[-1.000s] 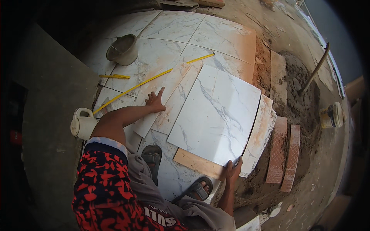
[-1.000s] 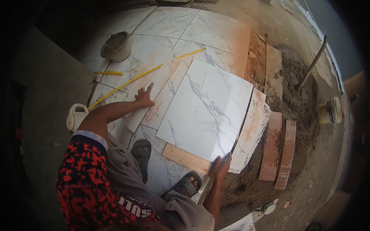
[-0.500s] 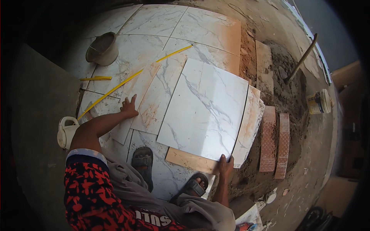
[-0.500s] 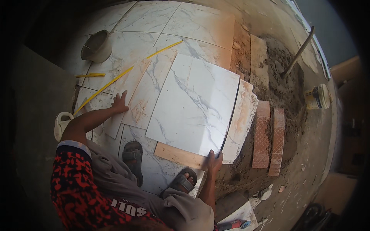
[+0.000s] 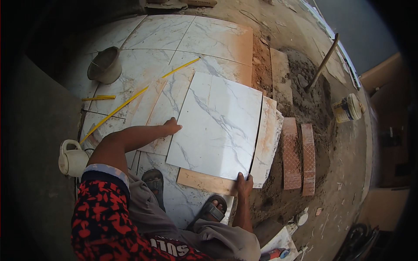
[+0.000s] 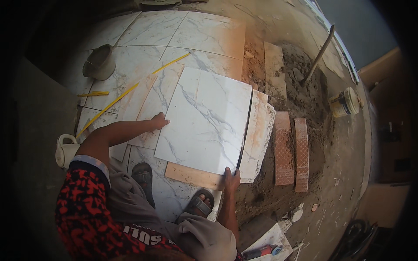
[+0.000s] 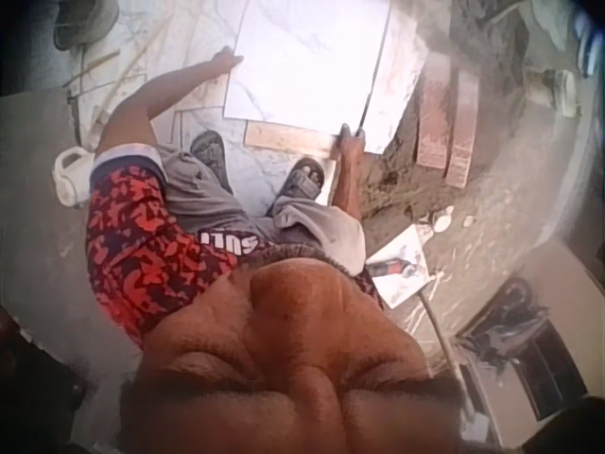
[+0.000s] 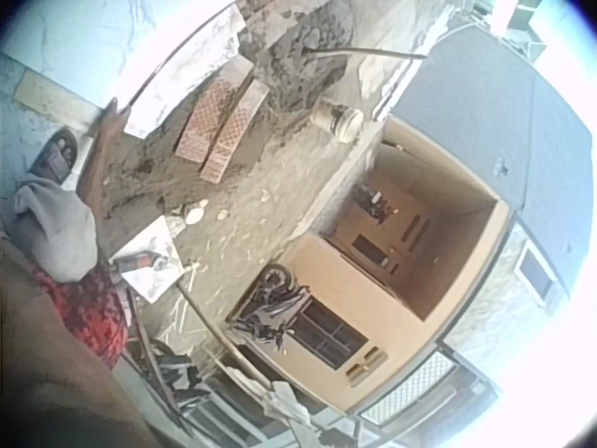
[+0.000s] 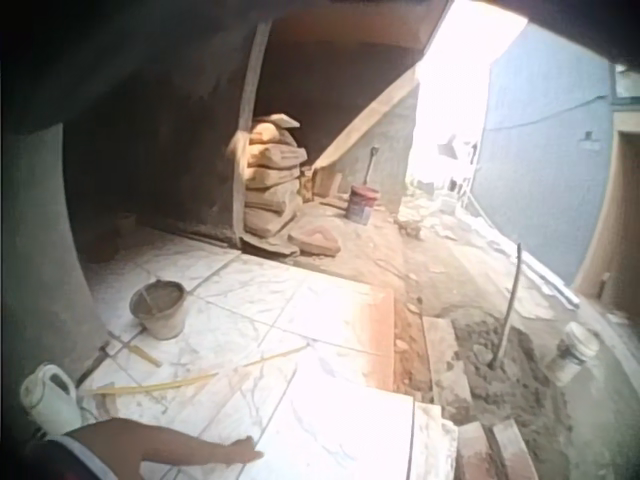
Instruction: The person cuts a ceramic tile along marked lines using an angle grinder, breaks off the cut sections, and measures the remaining tile with a tape measure.
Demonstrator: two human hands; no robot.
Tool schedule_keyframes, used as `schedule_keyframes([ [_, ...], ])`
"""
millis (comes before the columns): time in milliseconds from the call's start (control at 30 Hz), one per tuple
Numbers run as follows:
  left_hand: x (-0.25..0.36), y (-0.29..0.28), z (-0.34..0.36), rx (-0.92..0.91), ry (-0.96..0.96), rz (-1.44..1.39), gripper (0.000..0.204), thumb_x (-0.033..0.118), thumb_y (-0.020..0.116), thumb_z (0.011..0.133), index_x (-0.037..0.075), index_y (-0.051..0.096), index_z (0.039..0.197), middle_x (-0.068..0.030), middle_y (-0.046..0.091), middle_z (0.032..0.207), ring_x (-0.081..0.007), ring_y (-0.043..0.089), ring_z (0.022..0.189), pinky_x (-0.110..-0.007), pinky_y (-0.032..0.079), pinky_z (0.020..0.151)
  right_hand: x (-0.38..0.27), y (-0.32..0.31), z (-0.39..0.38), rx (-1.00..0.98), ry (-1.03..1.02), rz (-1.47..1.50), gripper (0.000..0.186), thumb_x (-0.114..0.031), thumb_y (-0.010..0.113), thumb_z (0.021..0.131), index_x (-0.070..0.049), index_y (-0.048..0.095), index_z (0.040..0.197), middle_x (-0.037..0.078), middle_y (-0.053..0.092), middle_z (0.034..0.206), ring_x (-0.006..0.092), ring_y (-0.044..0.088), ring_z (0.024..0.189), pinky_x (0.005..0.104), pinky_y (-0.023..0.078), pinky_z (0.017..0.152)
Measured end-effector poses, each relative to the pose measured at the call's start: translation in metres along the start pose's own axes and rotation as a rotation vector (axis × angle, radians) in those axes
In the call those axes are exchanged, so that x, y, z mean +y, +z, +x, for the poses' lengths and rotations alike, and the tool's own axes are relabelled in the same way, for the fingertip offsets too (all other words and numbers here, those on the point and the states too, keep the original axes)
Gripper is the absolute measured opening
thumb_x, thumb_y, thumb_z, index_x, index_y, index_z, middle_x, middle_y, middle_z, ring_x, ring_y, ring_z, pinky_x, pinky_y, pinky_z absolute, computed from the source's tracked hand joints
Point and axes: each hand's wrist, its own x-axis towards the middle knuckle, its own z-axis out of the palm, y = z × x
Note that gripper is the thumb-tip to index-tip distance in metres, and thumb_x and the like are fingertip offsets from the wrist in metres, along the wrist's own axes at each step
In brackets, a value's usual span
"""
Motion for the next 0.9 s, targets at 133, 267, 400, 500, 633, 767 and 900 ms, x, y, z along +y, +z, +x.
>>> schedule_keyframes([
  [133, -0.006, 0.0, 0.009, -0.274, -0.096, -0.011, 0.041, 0.031, 0.059, 0.095, -0.008, 0.057, 0.107, -0.0207, 0.063, 0.096, -0.0283, 0.063, 0.084, -0.04, 0.055, 0.072, 0.007, -0.015, 0.005, -0.011, -0.05, 0.039, 0.054, -0.031, 0.071, 0.086, 0.011, 0.058, 0.118, 0.022, 0.067, 0.105, 0.0298, 0.062, 0.096, 0.0403, 0.049, 0.086],
  [267, -0.046, 0.019, -0.009, -0.351, -0.097, -0.248, 0.039, 0.032, 0.056, 0.098, -0.007, 0.06, 0.102, -0.0145, 0.062, 0.083, -0.0219, 0.059, 0.068, -0.032, 0.054, 0.063, -0.011, -0.039, 0.025, -0.113, 0.008, 0.296, 0.045, -0.02, 0.07, 0.087, 0.01, 0.058, 0.117, 0.014, 0.065, 0.098, 0.0194, 0.06, 0.086, 0.0339, 0.05, 0.075],
  [400, 0.007, 0.07, -0.077, -0.417, -0.115, -0.206, 0.041, 0.029, 0.056, 0.099, -0.011, 0.057, 0.109, -0.0154, 0.064, 0.095, -0.0238, 0.064, 0.084, -0.035, 0.055, 0.071, 0.019, -0.092, 0.069, -0.093, 0.104, 0.426, 0.042, -0.012, 0.071, 0.086, 0.009, 0.057, 0.119, 0.011, 0.064, 0.098, 0.0151, 0.059, 0.077, 0.0297, 0.049, 0.067],
  [500, 0.01, 0.088, -0.101, -0.43, -0.209, -0.344, 0.041, 0.03, 0.056, 0.099, -0.009, 0.056, 0.111, -0.0164, 0.064, 0.102, -0.0249, 0.065, 0.091, -0.036, 0.055, 0.076, 0.03, -0.091, 0.098, -0.027, 0.046, 0.616, 0.04, -0.006, 0.07, 0.085, 0.009, 0.058, 0.119, 0.01, 0.064, 0.096, 0.0166, 0.061, 0.081, 0.0291, 0.052, 0.067],
  [633, 0.006, 0.08, -0.096, -0.503, -0.376, -0.437, 0.041, 0.032, 0.058, 0.098, -0.005, 0.055, 0.117, -0.017, 0.063, 0.109, -0.0255, 0.065, 0.101, -0.036, 0.055, 0.082, 0.029, -0.083, 0.111, 0.009, 0.201, 0.488, 0.046, -0.004, 0.073, 0.082, 0.007, 0.052, 0.122, 0.01, 0.062, 0.099, 0.0192, 0.061, 0.081, 0.031, 0.053, 0.072],
  [767, 0.048, 0.04, -0.068, -0.511, 0.037, -0.274, 0.033, 0.029, 0.063, 0.092, -0.001, 0.065, 0.104, -0.0118, 0.067, 0.102, -0.0231, 0.065, 0.092, -0.034, 0.052, 0.076, 0.038, -0.086, 0.118, 0.209, 0.125, 0.382, 0.045, -0.004, 0.076, 0.081, 0.004, 0.05, 0.117, 0.013, 0.062, 0.1, 0.0211, 0.061, 0.082, 0.0345, 0.052, 0.072],
  [900, 0.093, -0.011, 0.016, 0.143, 0.48, 0.064, 0.037, 0.028, 0.06, 0.091, -0.001, 0.062, 0.115, -0.0174, 0.067, 0.111, -0.0311, 0.063, 0.108, -0.038, 0.048, 0.093, 0.072, -0.089, 0.117, 0.214, 0.2, 0.703, 0.026, -0.004, 0.069, 0.087, 0.004, 0.055, 0.107, 0.009, 0.06, 0.097, 0.0169, 0.059, 0.085, 0.0318, 0.051, 0.07],
])
